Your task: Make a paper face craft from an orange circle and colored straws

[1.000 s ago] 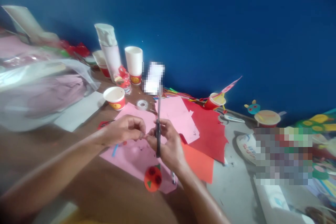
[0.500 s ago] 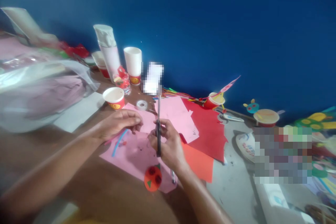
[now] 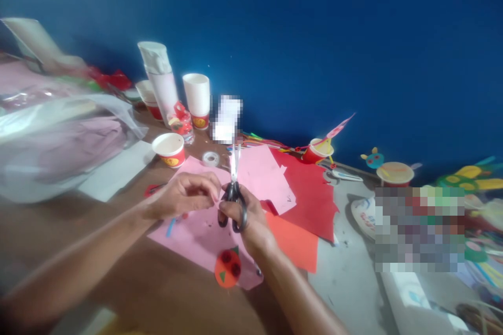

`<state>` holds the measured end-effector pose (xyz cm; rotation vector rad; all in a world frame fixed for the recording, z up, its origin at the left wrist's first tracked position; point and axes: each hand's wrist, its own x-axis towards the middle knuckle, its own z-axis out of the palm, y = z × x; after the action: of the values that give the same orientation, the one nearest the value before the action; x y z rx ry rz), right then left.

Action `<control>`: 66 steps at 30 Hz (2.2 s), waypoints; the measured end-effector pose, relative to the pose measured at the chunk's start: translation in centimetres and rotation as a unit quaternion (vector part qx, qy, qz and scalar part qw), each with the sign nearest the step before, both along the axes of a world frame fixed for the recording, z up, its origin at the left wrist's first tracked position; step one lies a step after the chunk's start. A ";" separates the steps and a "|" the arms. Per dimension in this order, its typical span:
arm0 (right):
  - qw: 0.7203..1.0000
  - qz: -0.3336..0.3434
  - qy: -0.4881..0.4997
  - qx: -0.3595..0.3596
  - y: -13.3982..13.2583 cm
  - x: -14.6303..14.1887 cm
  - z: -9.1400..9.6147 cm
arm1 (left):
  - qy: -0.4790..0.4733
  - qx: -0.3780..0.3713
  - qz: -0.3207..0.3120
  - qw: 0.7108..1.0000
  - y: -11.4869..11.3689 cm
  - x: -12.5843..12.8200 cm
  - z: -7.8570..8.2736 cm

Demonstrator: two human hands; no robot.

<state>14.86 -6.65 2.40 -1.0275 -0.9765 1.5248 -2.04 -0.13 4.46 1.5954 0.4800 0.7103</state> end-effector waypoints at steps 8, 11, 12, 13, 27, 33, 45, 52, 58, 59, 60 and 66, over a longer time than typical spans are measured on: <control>0.997 -0.037 -0.064 0.030 0.1 -0.3 0.3 | -0.024 -0.132 0.131 0.982 -0.2 0.4 -0.2; 0.992 -0.038 -0.106 0.063 0.3 -0.1 0.2 | -0.045 -0.193 0.187 0.962 0.0 0.5 -0.1; 0.990 -0.030 -0.117 0.072 0.3 0.0 0.0 | -0.053 -0.206 0.199 0.957 0.1 0.5 0.0; 0.989 -0.018 -0.124 0.077 0.3 0.0 -0.2 | -0.061 -0.214 0.210 0.952 0.2 0.5 0.0; 0.982 0.083 -0.160 0.055 -0.3 -0.7 -2.0 | -0.130 -0.220 0.276 0.927 1.1 -0.4 0.5; 0.983 0.103 -0.144 0.055 -0.5 -0.6 -1.8 | -0.104 -0.206 0.263 0.937 1.1 -0.6 0.6; 0.983 0.103 -0.140 0.055 -0.5 -0.6 -2.1 | -0.071 -0.195 0.241 0.948 1.0 -0.8 0.8; 0.984 0.091 -0.149 0.046 -0.6 -0.6 -2.0 | -0.053 -0.194 0.240 0.950 0.8 -0.7 0.8; 0.984 0.092 -0.143 0.043 -0.6 -0.6 -1.9 | -0.049 -0.190 0.238 0.951 0.8 -0.7 0.7; 0.985 0.092 -0.142 0.043 -0.6 -0.6 -1.9 | -0.050 -0.191 0.238 0.951 0.8 -0.6 0.7; 0.985 0.092 -0.141 0.042 -0.6 -0.6 -1.9 | -0.051 -0.190 0.237 0.951 0.8 -0.6 0.7; 0.984 0.083 -0.152 0.044 -0.6 -0.6 -1.9 | -0.049 -0.188 0.228 0.954 0.8 -0.7 0.6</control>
<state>14.24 -7.26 0.46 -1.1605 -1.3596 1.4695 -2.71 0.64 5.04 1.0926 0.8712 0.9726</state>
